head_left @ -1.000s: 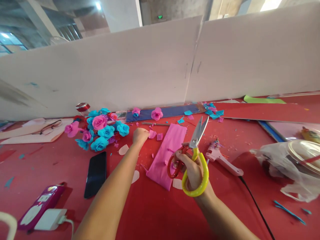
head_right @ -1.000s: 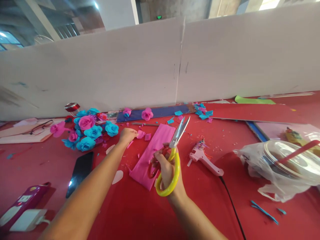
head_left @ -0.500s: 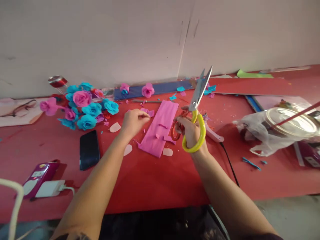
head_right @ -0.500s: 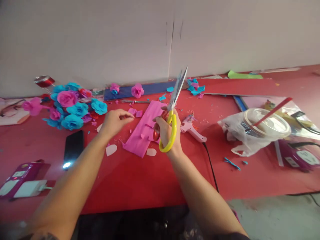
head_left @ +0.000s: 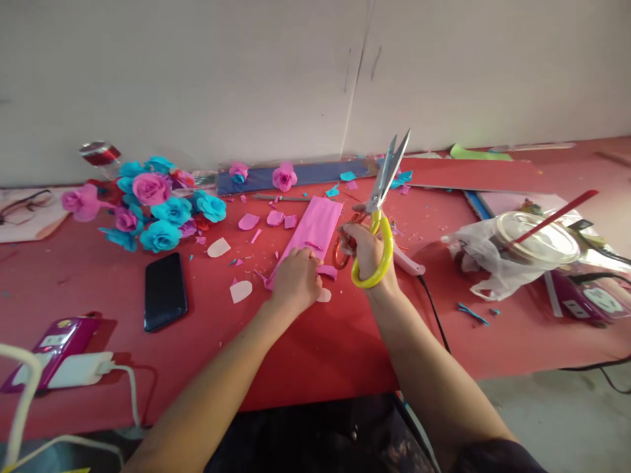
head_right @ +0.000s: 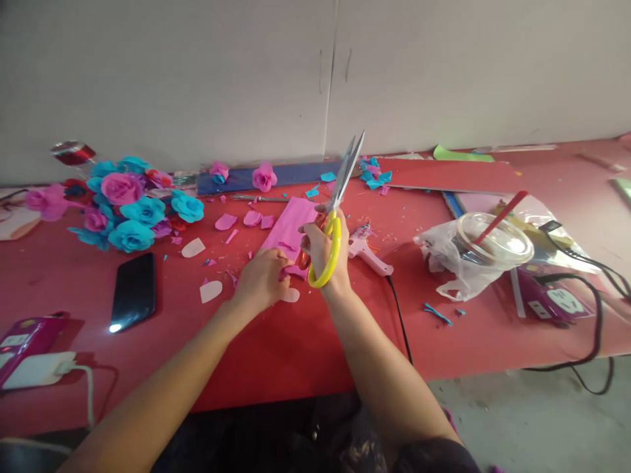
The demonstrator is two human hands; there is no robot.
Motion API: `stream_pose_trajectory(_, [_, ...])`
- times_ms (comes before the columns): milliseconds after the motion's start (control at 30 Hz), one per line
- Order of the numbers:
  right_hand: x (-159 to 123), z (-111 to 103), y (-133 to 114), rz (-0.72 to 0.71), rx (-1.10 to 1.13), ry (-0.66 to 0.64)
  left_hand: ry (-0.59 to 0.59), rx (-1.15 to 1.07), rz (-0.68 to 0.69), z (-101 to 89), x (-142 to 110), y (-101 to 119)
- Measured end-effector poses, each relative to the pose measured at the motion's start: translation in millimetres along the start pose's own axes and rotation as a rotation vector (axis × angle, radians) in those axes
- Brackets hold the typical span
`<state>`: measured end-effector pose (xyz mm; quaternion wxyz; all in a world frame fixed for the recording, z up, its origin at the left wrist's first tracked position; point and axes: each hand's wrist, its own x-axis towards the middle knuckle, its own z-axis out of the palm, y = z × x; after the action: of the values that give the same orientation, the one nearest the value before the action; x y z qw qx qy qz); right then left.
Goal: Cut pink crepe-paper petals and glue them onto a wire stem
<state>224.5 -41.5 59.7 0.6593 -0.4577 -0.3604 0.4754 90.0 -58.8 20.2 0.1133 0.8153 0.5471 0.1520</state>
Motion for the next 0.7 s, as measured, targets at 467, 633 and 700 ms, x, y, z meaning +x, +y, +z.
stream_pose_trajectory(467, [-9.3, 7.9, 7.4, 0.180, -0.139, -0.250, -0.059, -1.483, -0.543, -38.4, -7.1, -49.0])
stream_pose_trajectory(633, [-16.8, 12.8, 17.4, 0.207, -0.114, -0.384, -0.028, -1.412, -0.499, -36.4, -9.9, -54.4])
stream_pose_trajectory(700, [-19.1, 14.8, 22.8, 0.186, -0.108, -0.387, 0.006, -1.403, -0.485, -38.0, -10.6, -53.6])
